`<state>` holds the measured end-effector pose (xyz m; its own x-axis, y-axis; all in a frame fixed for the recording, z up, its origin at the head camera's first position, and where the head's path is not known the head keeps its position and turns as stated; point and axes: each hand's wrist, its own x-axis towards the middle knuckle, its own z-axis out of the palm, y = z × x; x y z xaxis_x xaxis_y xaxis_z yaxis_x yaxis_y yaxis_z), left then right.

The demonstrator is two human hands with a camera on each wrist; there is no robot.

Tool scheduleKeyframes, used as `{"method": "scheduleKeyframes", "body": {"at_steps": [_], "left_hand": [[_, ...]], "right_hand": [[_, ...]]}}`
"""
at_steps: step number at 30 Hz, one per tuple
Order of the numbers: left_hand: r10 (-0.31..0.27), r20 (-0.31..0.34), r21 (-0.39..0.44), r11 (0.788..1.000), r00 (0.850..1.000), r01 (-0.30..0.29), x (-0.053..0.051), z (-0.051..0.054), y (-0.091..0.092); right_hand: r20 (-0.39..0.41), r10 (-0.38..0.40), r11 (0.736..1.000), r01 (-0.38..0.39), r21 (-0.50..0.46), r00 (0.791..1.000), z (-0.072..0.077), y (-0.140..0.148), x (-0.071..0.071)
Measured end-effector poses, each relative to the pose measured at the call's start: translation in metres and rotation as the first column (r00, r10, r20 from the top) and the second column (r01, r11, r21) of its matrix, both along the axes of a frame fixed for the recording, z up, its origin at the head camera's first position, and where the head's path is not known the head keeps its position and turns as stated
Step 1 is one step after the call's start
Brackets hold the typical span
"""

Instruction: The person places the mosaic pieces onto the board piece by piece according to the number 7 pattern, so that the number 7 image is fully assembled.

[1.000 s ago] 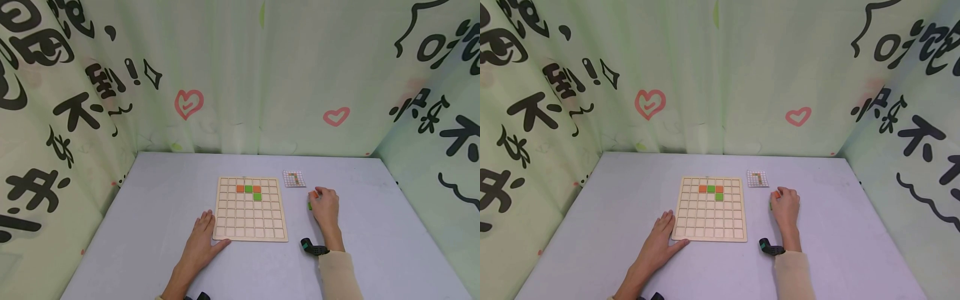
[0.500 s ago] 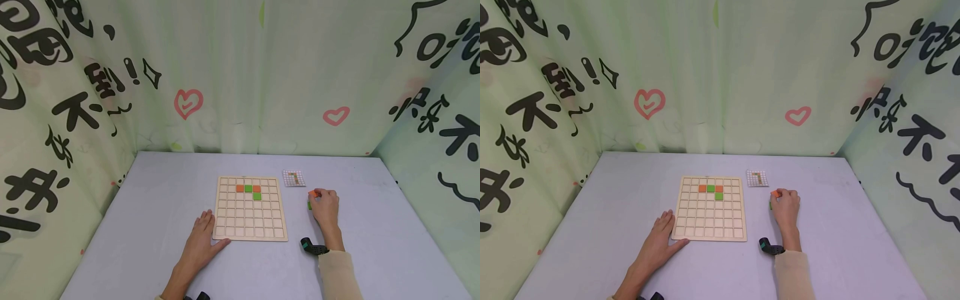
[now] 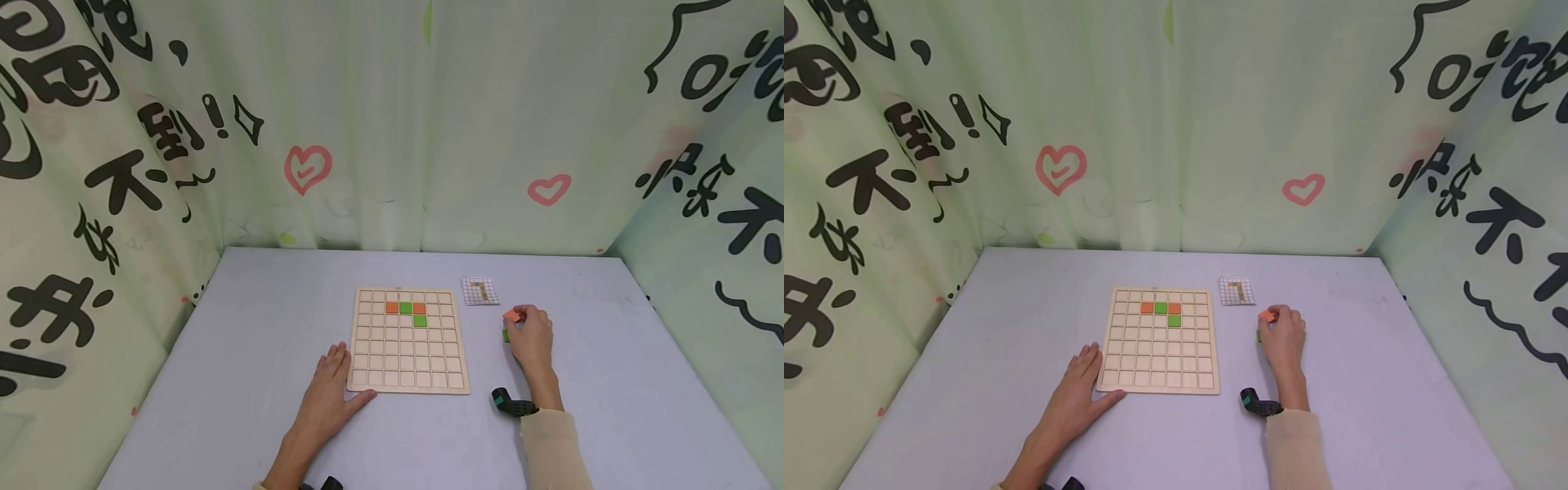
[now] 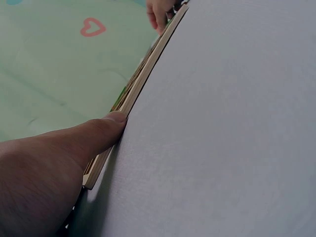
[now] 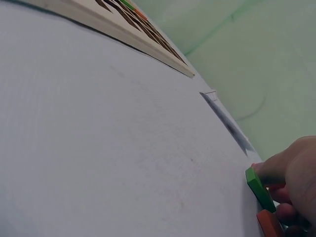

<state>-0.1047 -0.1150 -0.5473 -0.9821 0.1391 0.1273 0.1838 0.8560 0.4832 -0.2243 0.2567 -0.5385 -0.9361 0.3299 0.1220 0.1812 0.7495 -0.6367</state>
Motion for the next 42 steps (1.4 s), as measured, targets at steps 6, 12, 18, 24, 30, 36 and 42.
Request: {"method": "scheduleKeyframes", "body": {"at_steps": [6, 12, 18, 24, 30, 36, 42], "left_hand": [[0.000, 0.001, -0.004, 1.000, 1.000, 0.000, 0.000, -0.001, 0.000], [0.003, 0.006, 0.005, 1.000, 1.000, -0.003, 0.000, 0.000, 0.000], [0.003, 0.013, 0.006, 1.000, 1.000, -0.003, 0.000, 0.001, 0.000], [0.003, 0.020, 0.007, 1.000, 1.000, -0.003, 0.000, 0.001, 0.000], [0.006, 0.025, 0.010, 1.000, 1.000, -0.006, -0.001, 0.001, 0.000], [0.007, 0.023, 0.008, 1.000, 1.000, -0.007, -0.001, 0.001, 0.000], [0.009, 0.024, 0.005, 1.000, 1.000, -0.009, -0.001, 0.001, 0.000]], "right_hand": [[-0.052, 0.018, 1.000, -0.017, 0.012, 0.998, 0.001, 0.000, 0.000], [-0.083, 0.027, 1.000, -0.027, 0.008, 0.996, 0.002, -0.001, 0.001], [-0.098, 0.021, 1.000, -0.022, -0.009, 0.995, 0.004, -0.003, 0.000], [-0.082, 0.009, 1.000, -0.011, -0.029, 0.997, 0.008, -0.007, 0.000], [-0.075, 0.012, 0.999, -0.016, -0.043, 0.997, 0.011, -0.011, -0.001], [-0.082, 0.032, 0.998, -0.036, -0.046, 0.996, 0.011, -0.018, -0.001], [-0.097, 0.062, 0.997, -0.066, -0.038, 0.993, 0.016, -0.027, 0.001]]}}
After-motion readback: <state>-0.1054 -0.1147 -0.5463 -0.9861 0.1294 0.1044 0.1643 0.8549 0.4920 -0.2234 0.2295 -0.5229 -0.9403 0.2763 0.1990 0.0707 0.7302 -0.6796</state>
